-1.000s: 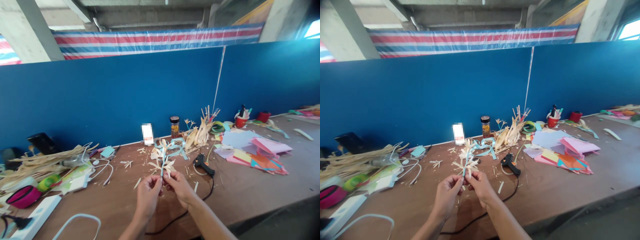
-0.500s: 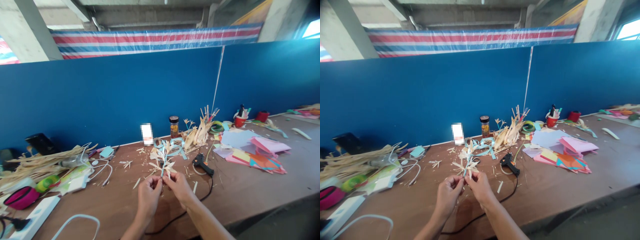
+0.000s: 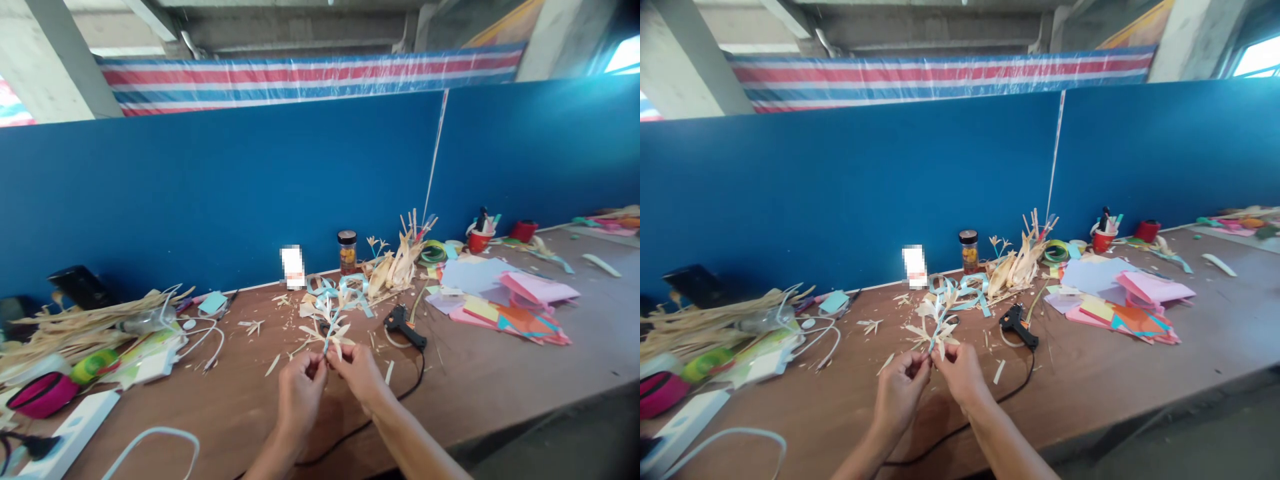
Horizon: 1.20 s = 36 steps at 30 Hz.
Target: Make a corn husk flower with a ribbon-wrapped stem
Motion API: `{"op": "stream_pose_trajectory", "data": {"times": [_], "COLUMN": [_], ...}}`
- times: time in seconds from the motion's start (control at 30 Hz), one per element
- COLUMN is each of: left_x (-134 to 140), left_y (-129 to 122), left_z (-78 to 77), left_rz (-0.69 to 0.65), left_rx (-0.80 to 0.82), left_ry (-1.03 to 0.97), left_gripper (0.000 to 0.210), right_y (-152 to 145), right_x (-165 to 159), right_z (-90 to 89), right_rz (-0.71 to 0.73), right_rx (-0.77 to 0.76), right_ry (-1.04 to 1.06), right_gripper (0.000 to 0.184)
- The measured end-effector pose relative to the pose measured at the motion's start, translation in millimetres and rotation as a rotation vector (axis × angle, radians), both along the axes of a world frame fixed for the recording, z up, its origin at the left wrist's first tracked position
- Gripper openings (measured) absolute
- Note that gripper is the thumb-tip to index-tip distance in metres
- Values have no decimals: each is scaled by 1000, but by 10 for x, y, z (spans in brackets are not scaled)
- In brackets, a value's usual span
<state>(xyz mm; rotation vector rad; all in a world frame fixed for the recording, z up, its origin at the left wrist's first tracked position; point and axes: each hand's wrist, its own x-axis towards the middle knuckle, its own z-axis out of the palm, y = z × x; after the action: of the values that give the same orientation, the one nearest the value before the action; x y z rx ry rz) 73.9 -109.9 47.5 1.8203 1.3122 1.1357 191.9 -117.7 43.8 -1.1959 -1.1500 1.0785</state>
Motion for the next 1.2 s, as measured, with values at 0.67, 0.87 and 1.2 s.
{"op": "stream_pose_trajectory", "data": {"times": [0.67,0.87,1.2], "left_x": [-7,32,32], "left_y": [139,78,88], "left_z": [-80,27,-41], "left_rz": [-49,-61,-110], "left_rx": [-375,-489,-452], "left_ry": [-369,-456,-365], "left_gripper": [25,24,23], "right_y": [60,95,107], "right_x": [26,49,22], "right_z": [-154,-247,-288], "right_rz": [106,210,208], "right_rx": [-188,-205,-196], "right_ry": [424,631,654], "right_gripper": [26,24,21]}}
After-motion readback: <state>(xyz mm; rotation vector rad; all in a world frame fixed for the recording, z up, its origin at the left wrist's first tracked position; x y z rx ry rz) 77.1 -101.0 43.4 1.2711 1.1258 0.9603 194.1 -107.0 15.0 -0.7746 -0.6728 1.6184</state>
